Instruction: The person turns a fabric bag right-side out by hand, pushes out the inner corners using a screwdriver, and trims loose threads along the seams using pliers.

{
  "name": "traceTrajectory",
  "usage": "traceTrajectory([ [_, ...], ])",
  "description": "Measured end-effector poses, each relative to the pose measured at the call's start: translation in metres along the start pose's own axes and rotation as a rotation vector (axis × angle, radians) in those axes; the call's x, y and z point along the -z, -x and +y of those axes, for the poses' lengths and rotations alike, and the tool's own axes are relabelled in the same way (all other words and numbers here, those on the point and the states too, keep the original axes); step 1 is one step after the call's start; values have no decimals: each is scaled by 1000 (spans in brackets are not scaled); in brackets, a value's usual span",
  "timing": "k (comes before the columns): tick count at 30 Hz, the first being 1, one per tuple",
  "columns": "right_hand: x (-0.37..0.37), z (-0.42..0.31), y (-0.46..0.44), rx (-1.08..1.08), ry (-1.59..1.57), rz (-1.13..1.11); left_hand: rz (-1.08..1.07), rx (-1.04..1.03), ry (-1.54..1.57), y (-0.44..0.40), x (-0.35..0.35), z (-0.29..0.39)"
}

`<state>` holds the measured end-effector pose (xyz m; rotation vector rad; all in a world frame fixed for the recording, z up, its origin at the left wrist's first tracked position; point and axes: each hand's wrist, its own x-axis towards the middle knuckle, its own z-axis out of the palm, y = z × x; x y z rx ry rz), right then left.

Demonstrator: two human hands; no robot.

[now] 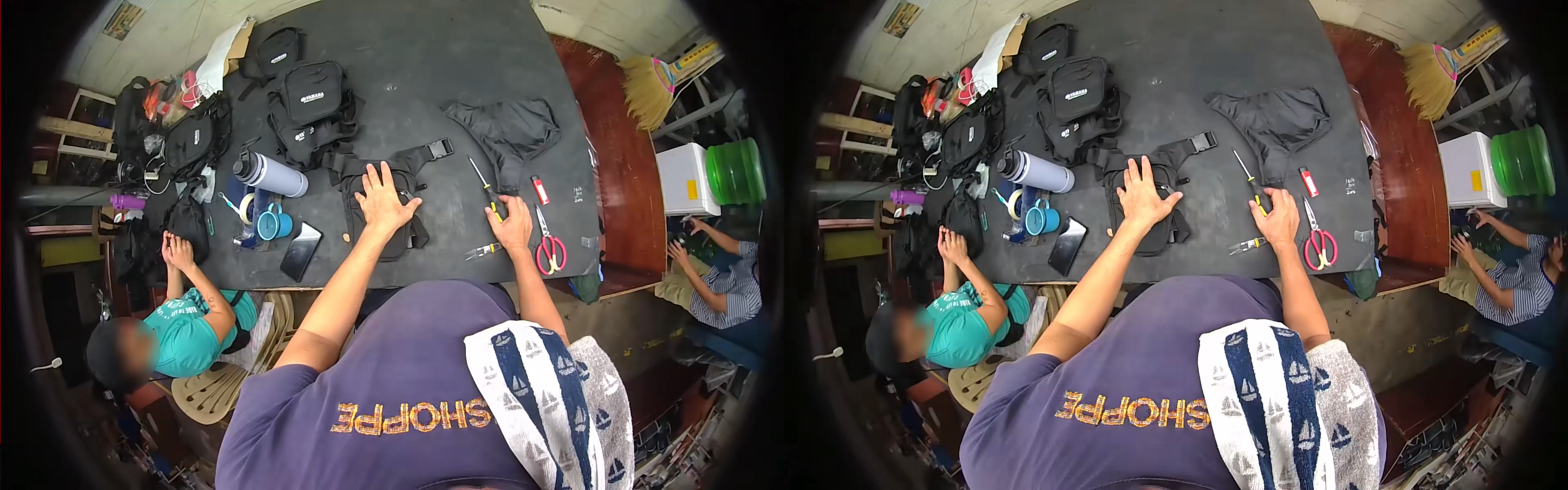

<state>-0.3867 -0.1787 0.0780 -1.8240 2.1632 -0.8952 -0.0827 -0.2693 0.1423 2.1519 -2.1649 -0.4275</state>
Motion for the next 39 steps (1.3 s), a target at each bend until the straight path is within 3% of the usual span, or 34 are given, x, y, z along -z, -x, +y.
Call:
traceTrajectory([
  [11, 6, 4, 1, 10, -12, -13, -127, 15, -47, 9, 11, 11],
  [14, 15, -2, 7, -11, -30, -78, 80, -57, 358, -1, 8, -12],
  [15, 20, -6, 12, -20, 11, -72, 78, -55, 359, -3, 17, -16],
  [17, 28, -14, 18, -32, 92, -60, 15, -39, 928, -5, 57, -19],
  [22, 40, -37, 22, -74, -37, -72, -39, -182, 1329, 5, 122, -33],
  [25, 49, -69, 6, -209, -508, -123, -424, -63, 1995, 18, 128, -34],
  [26, 51, -78, 1, -211, -507, -121, -429, -64, 1994, 19, 126, -33],
  [29, 55, -101, -13, -401, -1367, -190, -502, 81, 2056, 25, 112, -30],
  [34, 85, -136, -38, -294, -1098, -212, -413, -122, 1906, 40, 133, 2],
  [37, 87, -139, -41, -361, -974, -240, 108, -402, 1264, 40, 132, 9],
  [39, 89, -141, -42, -361, -952, -245, 96, -340, 1219, 36, 133, 9],
])
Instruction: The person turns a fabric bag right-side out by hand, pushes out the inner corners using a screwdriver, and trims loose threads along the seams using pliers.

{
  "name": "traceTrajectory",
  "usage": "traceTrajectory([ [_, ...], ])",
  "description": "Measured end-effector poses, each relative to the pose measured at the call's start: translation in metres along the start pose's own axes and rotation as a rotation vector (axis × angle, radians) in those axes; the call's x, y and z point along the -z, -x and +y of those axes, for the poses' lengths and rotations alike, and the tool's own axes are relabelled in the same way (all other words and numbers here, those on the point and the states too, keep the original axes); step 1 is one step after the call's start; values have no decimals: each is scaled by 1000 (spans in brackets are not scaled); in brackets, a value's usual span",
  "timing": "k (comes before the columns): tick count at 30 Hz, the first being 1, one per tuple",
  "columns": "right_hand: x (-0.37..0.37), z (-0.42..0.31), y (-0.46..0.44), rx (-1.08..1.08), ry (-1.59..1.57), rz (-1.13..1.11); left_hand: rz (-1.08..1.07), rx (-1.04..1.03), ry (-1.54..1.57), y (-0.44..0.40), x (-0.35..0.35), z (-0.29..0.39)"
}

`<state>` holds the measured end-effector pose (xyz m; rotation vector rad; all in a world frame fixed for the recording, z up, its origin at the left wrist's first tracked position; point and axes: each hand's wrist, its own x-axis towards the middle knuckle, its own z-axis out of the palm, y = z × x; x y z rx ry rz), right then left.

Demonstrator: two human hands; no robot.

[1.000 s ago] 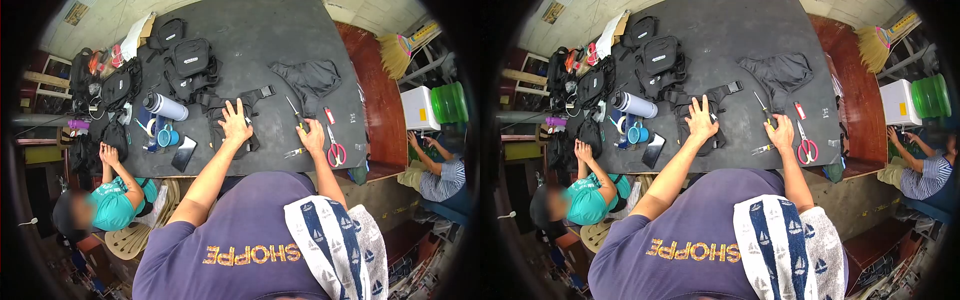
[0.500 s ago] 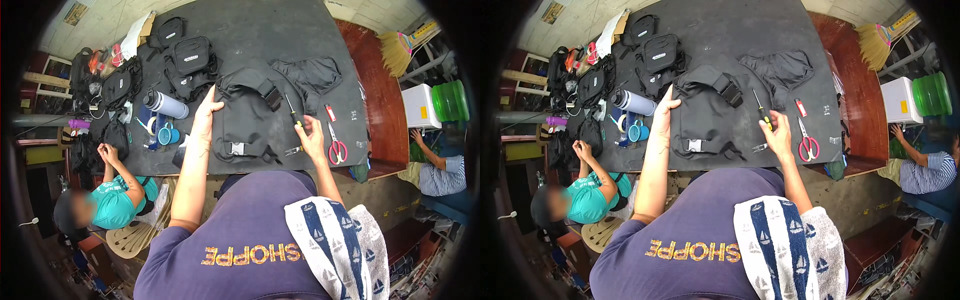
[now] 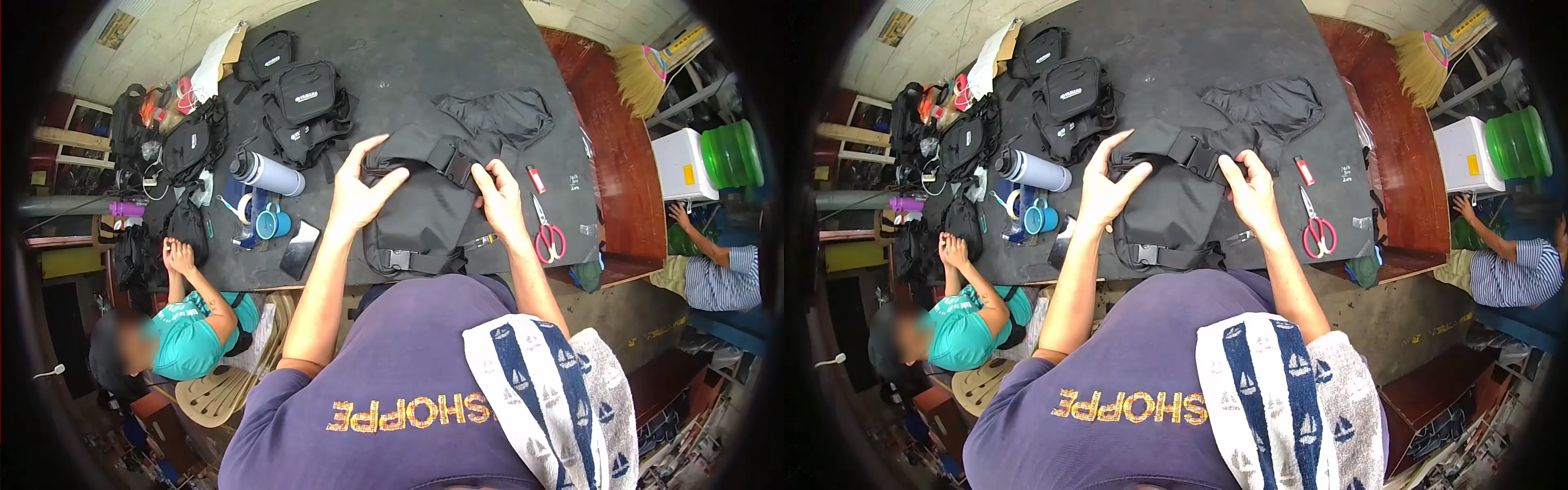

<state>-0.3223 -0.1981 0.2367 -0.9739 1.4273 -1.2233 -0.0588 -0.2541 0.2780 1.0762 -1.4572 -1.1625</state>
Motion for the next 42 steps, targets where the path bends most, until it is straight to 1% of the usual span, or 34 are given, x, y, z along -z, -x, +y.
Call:
traceTrajectory([
  [2, -1, -4, 1, -8, 40, -5, 36, 113, -104, -5, 3, 0],
  [3, -1, -8, 1, -7, 40, -5, 36, 112, -104, -7, 4, -1],
  [6, 1, -25, 4, 34, 110, -57, 170, -178, -470, -14, 6, -8],
  [7, 3, -34, 6, 34, 110, -57, 169, -178, -471, -17, 9, -12],
  [10, 16, -55, 12, 2, 592, -216, 199, 239, 80, -26, 23, -29],
  [11, 20, -53, 12, 2, 592, -216, 199, 239, 80, -27, 26, -35],
  [14, 28, -39, 9, 78, 565, -431, 153, 401, 348, -30, 32, -50],
  [15, 28, -37, 7, 77, 565, -430, 151, 401, 348, -32, 31, -53],
  [18, 28, -32, 4, -139, 307, -578, 245, 521, 588, -37, 29, -58],
  [19, 28, -33, 2, -140, 307, -578, 245, 521, 589, -37, 29, -55],
  [22, 33, -34, -5, -38, 258, -465, 272, 577, 606, -38, 29, -40],
  [23, 38, -29, -10, -39, 258, -466, 272, 579, 606, -38, 29, -40],
  [25, 51, -15, -23, 3, -68, -402, 294, 605, 619, -38, 30, -39],
  [27, 53, -9, -27, 23, -230, -370, 308, 619, 626, -38, 33, -45],
  [29, 38, -23, -23, 347, 327, -115, 281, 631, 663, -40, 43, -67],
  [30, 33, -28, -21, 504, 604, 19, 267, 637, 681, -41, 44, -65],
  [31, 30, -30, -18, 500, 604, 17, 269, 641, 680, -42, 42, -64],
  [34, 20, -30, -6, 143, 432, -405, 266, 631, 709, -43, 35, -54],
  [35, 13, -26, -1, 139, 429, -411, 273, 634, 707, -44, 34, -56],
  [38, -12, -8, 9, 441, 521, -548, 301, 653, 708, -52, 31, -66],
  [39, -17, -8, 12, 440, 521, -550, 303, 654, 709, -52, 29, -65],
  [42, -29, -8, 17, 587, 700, -504, 368, 665, 636, -53, 26, -64],
])
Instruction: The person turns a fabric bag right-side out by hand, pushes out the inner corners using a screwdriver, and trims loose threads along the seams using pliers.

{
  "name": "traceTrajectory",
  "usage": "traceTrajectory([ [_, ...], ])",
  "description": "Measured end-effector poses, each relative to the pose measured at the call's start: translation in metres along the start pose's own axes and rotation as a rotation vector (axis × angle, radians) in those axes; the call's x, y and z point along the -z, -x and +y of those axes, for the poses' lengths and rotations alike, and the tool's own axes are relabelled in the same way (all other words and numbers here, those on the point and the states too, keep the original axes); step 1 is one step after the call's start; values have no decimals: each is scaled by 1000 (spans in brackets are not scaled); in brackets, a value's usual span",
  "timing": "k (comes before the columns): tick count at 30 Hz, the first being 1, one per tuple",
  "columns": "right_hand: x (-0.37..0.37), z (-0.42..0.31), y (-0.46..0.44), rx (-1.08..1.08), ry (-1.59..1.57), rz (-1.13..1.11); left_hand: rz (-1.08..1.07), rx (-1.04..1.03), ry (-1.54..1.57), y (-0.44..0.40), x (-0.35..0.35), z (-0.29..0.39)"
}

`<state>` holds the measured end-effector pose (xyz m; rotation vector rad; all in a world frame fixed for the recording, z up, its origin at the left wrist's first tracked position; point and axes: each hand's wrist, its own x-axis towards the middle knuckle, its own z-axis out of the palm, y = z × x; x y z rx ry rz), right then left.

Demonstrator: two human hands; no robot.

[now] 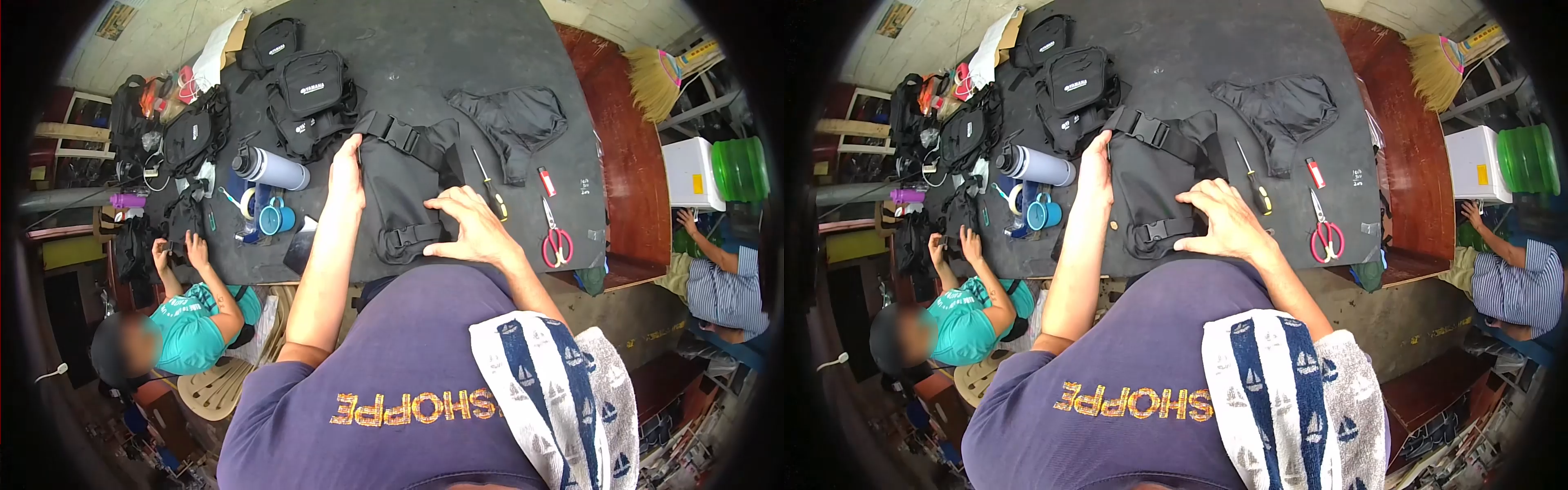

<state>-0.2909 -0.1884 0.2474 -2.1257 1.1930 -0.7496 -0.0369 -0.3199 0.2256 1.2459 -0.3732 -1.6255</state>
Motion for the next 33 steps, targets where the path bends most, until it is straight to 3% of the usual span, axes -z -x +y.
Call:
traceTrajectory([
  [5, -2, -13, -10, 89, -71, 79, -54, 54, 58, 2, -1, 0],
  [8, -1, -15, -13, -103, -133, -167, 38, 8, -32, 10, -10, -3],
  [13, -8, -16, -13, -151, -231, -327, 68, -107, -192, 6, -2, -15],
  [16, -29, -3, -7, -303, -774, -511, 19, -340, -400, -9, 8, -29],
  [20, -18, -6, -12, -76, -962, -350, 58, -346, -500, -6, 5, -40],
  [25, -14, -13, -8, -146, -1082, -204, 24, -321, -514, 37, -17, -14],
  [29, -12, 4, -5, -134, -1056, -153, -53, -434, -683, 63, -16, 2],
  [33, -3, -1, -6, -168, -1073, -158, -212, -296, -1022, 83, -4, 16],
])
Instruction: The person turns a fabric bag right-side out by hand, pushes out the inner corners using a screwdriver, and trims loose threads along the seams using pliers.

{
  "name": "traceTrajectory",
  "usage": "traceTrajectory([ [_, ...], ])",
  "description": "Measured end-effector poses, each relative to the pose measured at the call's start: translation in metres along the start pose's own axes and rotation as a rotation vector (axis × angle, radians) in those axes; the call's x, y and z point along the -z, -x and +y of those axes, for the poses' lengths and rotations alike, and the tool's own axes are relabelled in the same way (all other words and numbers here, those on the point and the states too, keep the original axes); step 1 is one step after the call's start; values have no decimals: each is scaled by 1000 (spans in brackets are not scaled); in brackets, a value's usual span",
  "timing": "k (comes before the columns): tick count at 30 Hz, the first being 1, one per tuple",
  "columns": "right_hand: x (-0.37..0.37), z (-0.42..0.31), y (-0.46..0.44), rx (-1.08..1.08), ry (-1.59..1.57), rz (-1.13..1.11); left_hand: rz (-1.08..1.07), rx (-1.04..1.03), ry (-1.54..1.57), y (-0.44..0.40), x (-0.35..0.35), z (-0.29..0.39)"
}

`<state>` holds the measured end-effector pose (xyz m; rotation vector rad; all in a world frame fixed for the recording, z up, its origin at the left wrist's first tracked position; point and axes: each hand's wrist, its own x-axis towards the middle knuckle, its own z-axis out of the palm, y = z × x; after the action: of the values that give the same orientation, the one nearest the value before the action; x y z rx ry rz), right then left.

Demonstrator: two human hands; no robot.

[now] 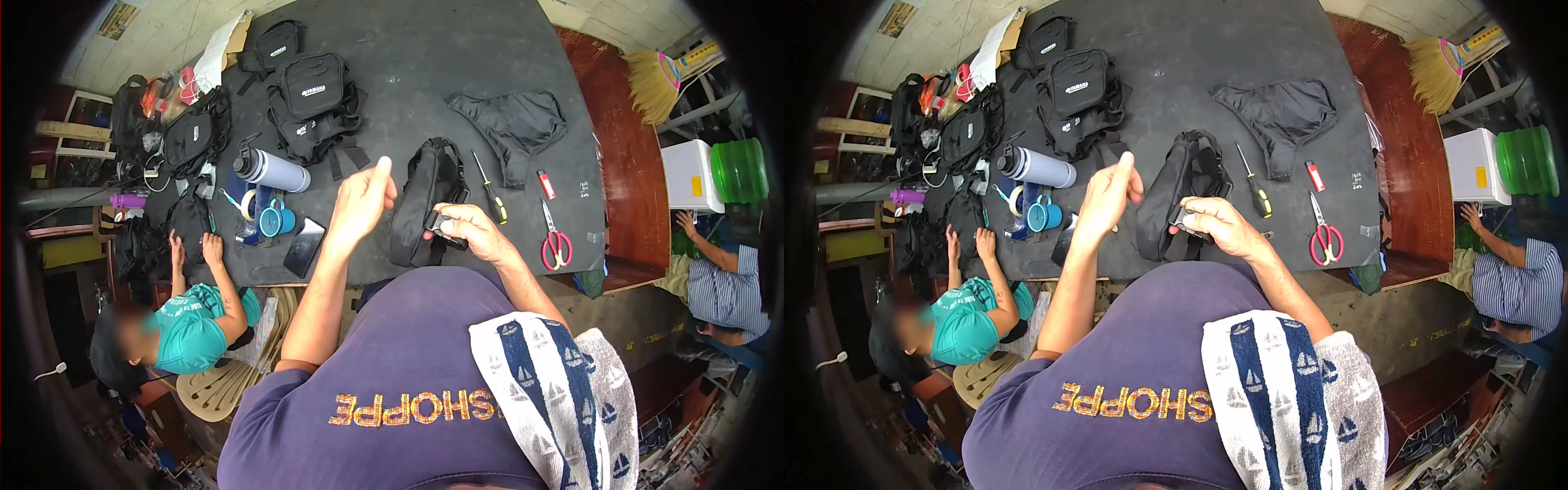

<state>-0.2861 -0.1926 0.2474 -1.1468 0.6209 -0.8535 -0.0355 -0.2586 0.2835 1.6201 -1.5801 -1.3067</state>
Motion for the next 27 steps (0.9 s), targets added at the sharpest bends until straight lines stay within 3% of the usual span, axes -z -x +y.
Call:
traceTrajectory([
  [7, 3, 12, -2, 30, 72, 48, -220, -67, -229, 32, 3, 11],
  [11, 5, 5, -2, 4, 109, 65, -95, -166, -282, 43, 3, 23],
  [16, 6, 6, -5, -8, 181, 120, -112, -317, -310, 47, 10, 27],
  [19, 11, 14, -6, 23, 170, 162, -196, -305, 255, 48, 13, 25],
  [24, 13, 13, -6, 33, 161, 165, 68, -368, 365, 43, 4, 30],
  [27, 11, 10, -5, 34, 184, 181, 29, -250, -43, 43, 12, 13],
])
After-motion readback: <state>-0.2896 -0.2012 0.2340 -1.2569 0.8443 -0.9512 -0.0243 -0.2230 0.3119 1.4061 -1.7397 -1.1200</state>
